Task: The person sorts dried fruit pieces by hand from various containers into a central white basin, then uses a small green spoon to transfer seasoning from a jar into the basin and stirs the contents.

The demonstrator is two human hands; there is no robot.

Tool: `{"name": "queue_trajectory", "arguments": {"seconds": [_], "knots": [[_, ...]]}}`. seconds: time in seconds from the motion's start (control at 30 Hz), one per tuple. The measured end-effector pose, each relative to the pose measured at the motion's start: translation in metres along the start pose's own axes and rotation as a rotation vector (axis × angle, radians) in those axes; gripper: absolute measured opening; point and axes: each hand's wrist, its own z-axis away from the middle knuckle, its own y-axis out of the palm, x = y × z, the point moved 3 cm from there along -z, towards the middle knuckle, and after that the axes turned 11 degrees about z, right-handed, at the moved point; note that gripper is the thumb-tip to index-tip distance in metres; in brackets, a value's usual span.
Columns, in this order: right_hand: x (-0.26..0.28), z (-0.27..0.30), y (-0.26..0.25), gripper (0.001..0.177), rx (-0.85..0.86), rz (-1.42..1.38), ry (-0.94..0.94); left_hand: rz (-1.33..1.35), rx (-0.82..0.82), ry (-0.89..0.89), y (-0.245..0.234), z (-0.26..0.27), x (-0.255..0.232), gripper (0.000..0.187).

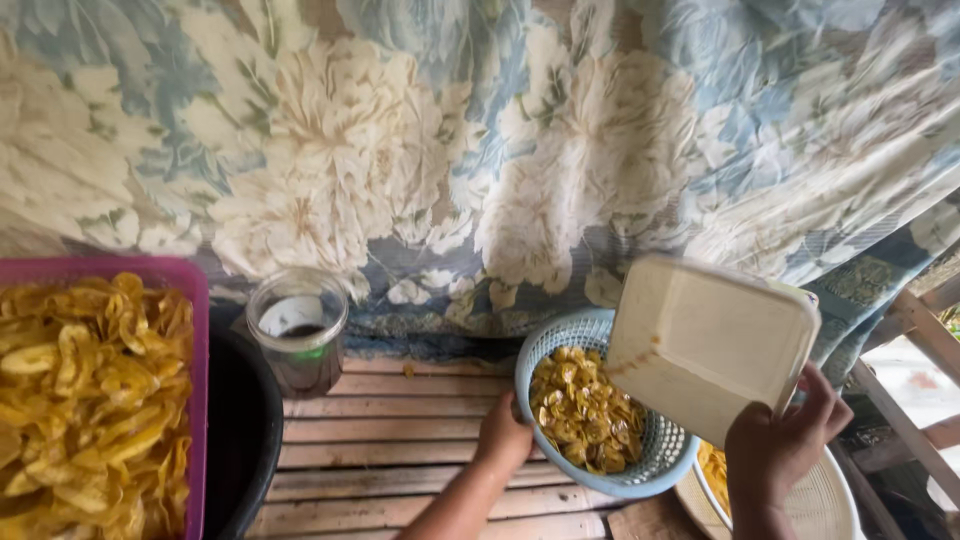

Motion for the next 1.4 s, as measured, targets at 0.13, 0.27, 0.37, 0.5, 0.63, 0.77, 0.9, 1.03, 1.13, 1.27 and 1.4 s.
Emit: {"name": "queue_trajectory", "arguments": {"seconds": [0.13, 0.27, 0.37, 0.5, 0.63, 0.77, 0.9, 1.03, 1.13, 1.27, 1.4], "knots": [[0.018, 0.0, 0.02, 0.074, 0.18, -0.761, 0.477, -0.273, -0.049, 0.072, -0.032, 0.015, -0.057, 0.065], [0.079, 0.033, 0.043, 0.081, 0.428, -0.932, 0.676, -0.238, -0.129, 0.554, -0.084, 0.064, -0.148, 0.061], [0.144, 0.068, 0.061, 0.076, 0.715, -0.848, 0.629, -0.394, -0.206, 0.518, -0.106, 0.088, -0.186, 0.062], [0.166, 0.085, 0.079, 0.058, 1.131, -0.849, 0.454, -0.825, -0.456, 0.722, -0.138, 0.094, -0.193, 0.048], [0.05, 0.039, 0.08, 0.058, 0.981, -0.658, 0.425, -0.892, -0.438, 0.622, -0.137, 0.088, -0.159, 0.047], [-0.143, -0.016, 0.087, 0.061, 0.7, -0.376, 0.614, -0.905, -0.396, 0.72, -0.149, 0.077, -0.099, 0.06], [-0.286, -0.006, 0.122, 0.093, 0.736, 0.088, 0.794, -0.761, -0.382, 1.068, -0.194, 0.052, -0.005, 0.054], [-0.302, 0.018, 0.152, 0.11, 0.887, 0.163, 0.866, -0.713, -0.479, 0.899, -0.261, 0.002, 0.069, 0.052], [-0.28, 0.017, 0.168, 0.116, 1.137, 0.237, 0.767, -0.685, -0.559, 0.648, -0.279, -0.011, 0.084, 0.052], [-0.261, 0.008, 0.166, 0.121, 1.145, 0.227, 0.691, -0.703, -0.63, 0.705, -0.249, 0.003, 0.036, 0.051], [-0.253, 0.012, 0.181, 0.125, 1.136, 0.329, 0.613, -0.635, -0.652, 0.601, -0.196, 0.009, -0.022, 0.045]]}}
